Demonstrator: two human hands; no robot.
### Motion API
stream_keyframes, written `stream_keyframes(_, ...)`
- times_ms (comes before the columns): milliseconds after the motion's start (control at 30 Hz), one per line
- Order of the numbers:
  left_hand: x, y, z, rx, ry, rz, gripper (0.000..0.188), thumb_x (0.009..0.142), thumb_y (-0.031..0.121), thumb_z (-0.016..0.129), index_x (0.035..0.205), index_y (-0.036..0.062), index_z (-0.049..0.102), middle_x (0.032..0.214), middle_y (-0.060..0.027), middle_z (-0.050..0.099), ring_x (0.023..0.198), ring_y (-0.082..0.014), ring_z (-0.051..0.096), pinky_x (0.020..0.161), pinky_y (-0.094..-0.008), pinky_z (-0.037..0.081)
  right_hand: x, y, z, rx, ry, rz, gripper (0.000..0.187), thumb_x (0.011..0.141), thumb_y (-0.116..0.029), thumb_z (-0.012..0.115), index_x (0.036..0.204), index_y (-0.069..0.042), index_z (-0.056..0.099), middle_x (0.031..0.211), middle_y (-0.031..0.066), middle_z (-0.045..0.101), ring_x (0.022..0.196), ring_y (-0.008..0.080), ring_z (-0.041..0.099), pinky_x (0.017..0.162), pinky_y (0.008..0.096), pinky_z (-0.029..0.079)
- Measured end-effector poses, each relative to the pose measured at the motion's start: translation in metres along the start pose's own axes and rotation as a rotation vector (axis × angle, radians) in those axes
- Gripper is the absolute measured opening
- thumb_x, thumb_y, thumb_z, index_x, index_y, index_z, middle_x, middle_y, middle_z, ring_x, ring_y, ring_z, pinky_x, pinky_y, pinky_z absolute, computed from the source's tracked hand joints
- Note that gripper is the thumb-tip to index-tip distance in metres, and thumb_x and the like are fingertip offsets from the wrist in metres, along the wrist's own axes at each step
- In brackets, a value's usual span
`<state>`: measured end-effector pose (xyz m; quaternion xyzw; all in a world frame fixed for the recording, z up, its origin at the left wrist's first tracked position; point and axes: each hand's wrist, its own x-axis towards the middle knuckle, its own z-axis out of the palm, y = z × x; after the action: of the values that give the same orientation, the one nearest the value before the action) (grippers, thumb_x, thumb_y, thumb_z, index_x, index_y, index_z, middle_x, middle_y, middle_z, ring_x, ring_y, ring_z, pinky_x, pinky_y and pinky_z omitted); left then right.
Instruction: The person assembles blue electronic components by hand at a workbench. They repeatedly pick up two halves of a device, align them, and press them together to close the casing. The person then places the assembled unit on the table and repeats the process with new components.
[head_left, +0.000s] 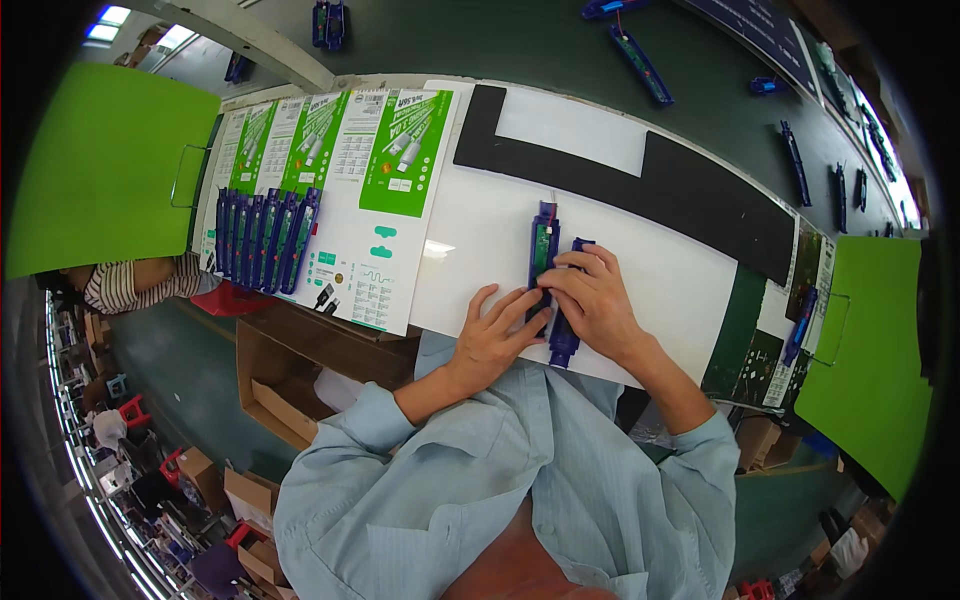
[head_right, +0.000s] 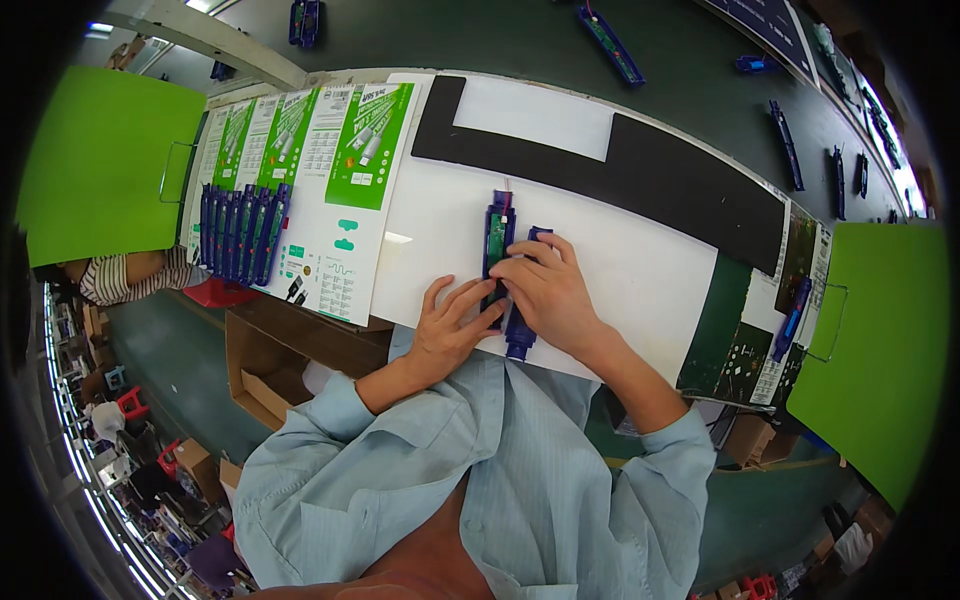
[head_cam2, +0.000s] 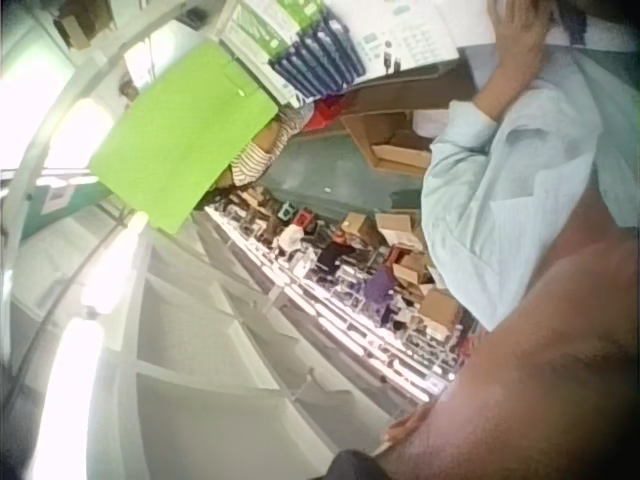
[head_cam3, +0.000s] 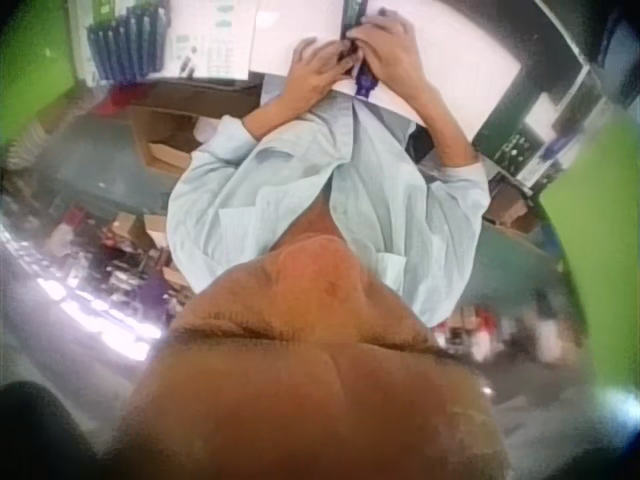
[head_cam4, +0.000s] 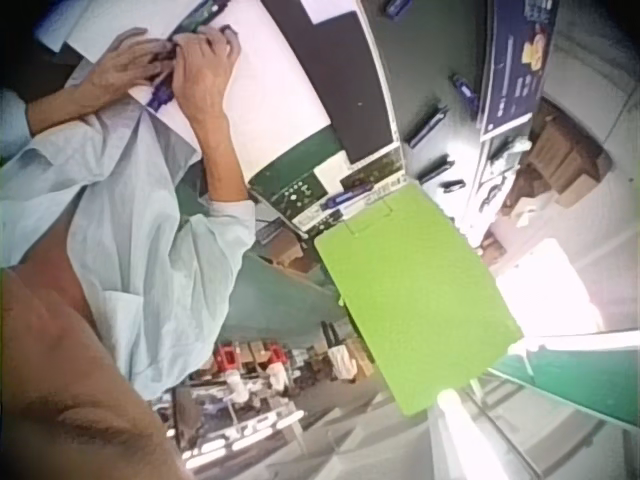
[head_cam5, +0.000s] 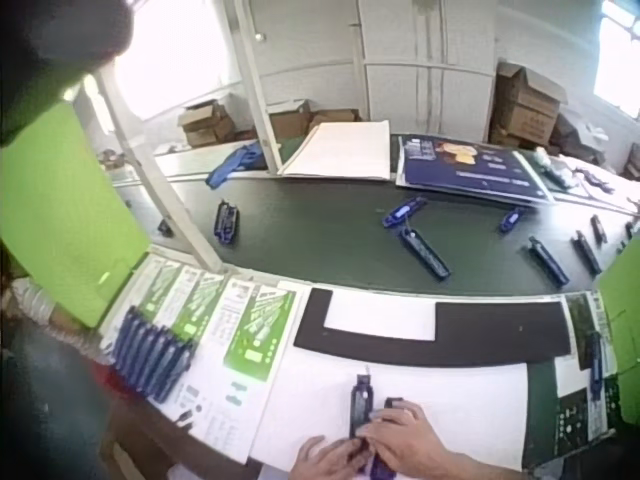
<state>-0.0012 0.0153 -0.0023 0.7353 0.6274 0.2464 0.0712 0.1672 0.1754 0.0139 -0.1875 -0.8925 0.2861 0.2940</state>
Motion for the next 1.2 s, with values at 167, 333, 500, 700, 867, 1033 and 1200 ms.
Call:
stream_keyframes(167, 0.009, 0.008, -0.012, 0.105, -0.099, -0.005, 0.048, 0.088, 0.028, 0.082, 0.133, 0.0146, 0.071, 0.15, -0.0107, 0.06, 0.13, -0.0226, 0.063, 0.118, -0.0468, 0.037, -0.036, -0.014, -0.018, 0.014, 0.087, 0.456, 0.061, 0.088, -0.016, 0.083, 0.142, -0.005, 0.057, 0.11, 0.0141, 0.065, 0.094, 0.0299, 0.067, 0.085, 0.0433, 0.055)
stream_keyframes(333, 0.02, 0.006, -0.018, 0.072, -0.099, 0.029, 0.052, 0.086, 0.023, 0.084, 0.134, 0.0097, 0.069, 0.148, -0.012, 0.061, 0.127, -0.0283, 0.064, 0.115, -0.0463, 0.044, -0.057, -0.038, -0.016, 0.097, -0.147, 0.608, 0.095, 0.086, -0.033, 0.089, 0.161, -0.003, 0.039, 0.112, 0.017, 0.061, 0.088, 0.0321, 0.066, 0.076, 0.043, 0.057)
stream_keyframes(500, 0.006, -0.008, -0.006, -0.027, 0.02, 0.053, 0.052, 0.077, 0.013, 0.089, 0.125, 0.0024, 0.07, 0.141, -0.0138, 0.064, 0.123, -0.0351, 0.065, 0.104, -0.0446, 0.057, -0.065, -0.035, 0.002, 0.001, -0.102, 0.526, 0.1, 0.086, -0.035, 0.089, 0.163, -0.002, 0.036, 0.109, 0.0166, 0.061, 0.092, 0.0333, 0.067, 0.077, 0.0422, 0.056)
stream_keyframes(700, 0.008, -0.007, -0.004, -0.055, 0.028, 0.054, 0.052, 0.073, 0.011, 0.09, 0.12, -0.0007, 0.072, 0.136, -0.0135, 0.066, 0.122, -0.0346, 0.066, 0.102, -0.0428, 0.058, -0.063, -0.033, 0.003, 0.004, -0.111, 0.527, 0.101, 0.085, -0.031, 0.09, 0.164, -0.001, 0.035, 0.109, 0.016, 0.062, 0.093, 0.0331, 0.067, 0.078, 0.0419, 0.056)
stream_keyframes(867, 0.01, -0.005, -0.006, -0.059, 0.016, 0.052, 0.051, 0.072, 0.011, 0.09, 0.119, -0.0008, 0.074, 0.134, -0.0143, 0.067, 0.121, -0.0345, 0.067, 0.102, -0.0433, 0.059, -0.059, -0.034, 0.002, 0.053, -0.095, 0.53, 0.099, 0.086, -0.026, 0.088, 0.165, -0.002, 0.034, 0.108, 0.0165, 0.065, 0.094, 0.0337, 0.067, 0.08, 0.0435, 0.056)
stream_keyframes(1033, 0.013, -0.006, -0.007, -0.076, -0.014, 0.048, 0.049, 0.073, 0.011, 0.089, 0.118, -0.0009, 0.074, 0.132, -0.0147, 0.067, 0.119, -0.0349, 0.067, 0.1, -0.0428, 0.06, -0.054, -0.034, -0.005, 0.099, -0.204, 0.56, 0.092, 0.087, -0.022, 0.086, 0.163, -0.002, 0.037, 0.109, 0.0187, 0.066, 0.093, 0.036, 0.067, 0.08, 0.0452, 0.056)
stream_keyframes(1200, 0.014, 0.004, -0.037, -0.183, -0.084, -0.018, 0.039, 0.078, 0.006, 0.087, 0.115, 0.0002, 0.074, 0.126, -0.0154, 0.068, 0.117, -0.035, 0.069, 0.096, -0.0413, 0.06, -0.035, -0.029, -0.029, 0.292, -0.387, 0.593, 0.082, 0.089, -0.019, 0.086, 0.156, 0.002, 0.044, 0.11, 0.0221, 0.067, 0.089, 0.0368, 0.069, 0.078, 0.0449, 0.057)
